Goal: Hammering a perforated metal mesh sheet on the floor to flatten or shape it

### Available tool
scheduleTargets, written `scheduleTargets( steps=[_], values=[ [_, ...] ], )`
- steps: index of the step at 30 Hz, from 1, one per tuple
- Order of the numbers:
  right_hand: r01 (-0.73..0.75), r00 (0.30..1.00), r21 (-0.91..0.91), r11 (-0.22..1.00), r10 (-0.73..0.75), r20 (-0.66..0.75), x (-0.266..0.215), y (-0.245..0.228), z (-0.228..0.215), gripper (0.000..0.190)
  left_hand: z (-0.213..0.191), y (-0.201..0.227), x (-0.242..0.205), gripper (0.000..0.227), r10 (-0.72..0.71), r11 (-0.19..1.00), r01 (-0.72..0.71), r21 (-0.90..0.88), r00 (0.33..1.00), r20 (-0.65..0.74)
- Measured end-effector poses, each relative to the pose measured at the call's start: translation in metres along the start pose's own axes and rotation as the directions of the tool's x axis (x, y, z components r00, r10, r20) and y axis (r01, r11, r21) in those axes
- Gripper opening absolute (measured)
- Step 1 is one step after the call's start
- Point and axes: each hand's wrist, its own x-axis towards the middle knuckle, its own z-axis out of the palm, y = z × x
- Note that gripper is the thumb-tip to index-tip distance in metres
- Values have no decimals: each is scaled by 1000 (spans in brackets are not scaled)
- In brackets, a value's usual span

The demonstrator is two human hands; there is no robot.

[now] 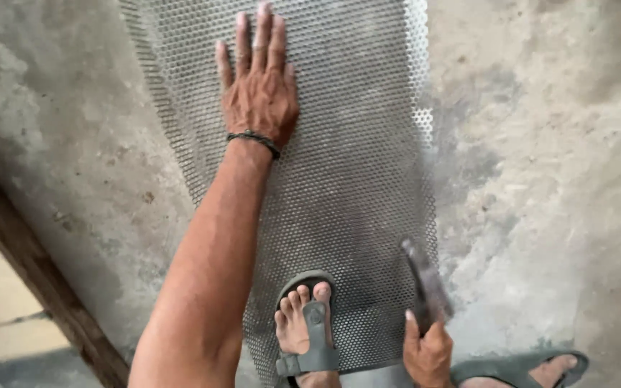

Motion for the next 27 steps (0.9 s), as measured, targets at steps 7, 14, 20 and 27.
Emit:
scheduleTargets(
  steps=[7, 14, 20, 27],
  values=[
    [-139, 990, -36, 990, 140, 25, -20, 41, 23, 42, -5, 3, 1, 59, -26, 999, 25, 40, 999, 38],
    [-213, 977, 238, 948, 203, 66, 21, 9, 25, 23, 0, 69, -115, 75, 148, 979, -151, -134, 989, -32],
    [66, 993, -12, 998, -64, 104, 106, -99, -13, 37, 30, 74, -176, 73, 136, 977, -128, -173, 990, 35],
    [380, 913, -35, 924, -369, 175, 186, -175, 0, 28, 37, 69, -178, 74, 139, 980, -137, -144, 990, 6]
  ],
)
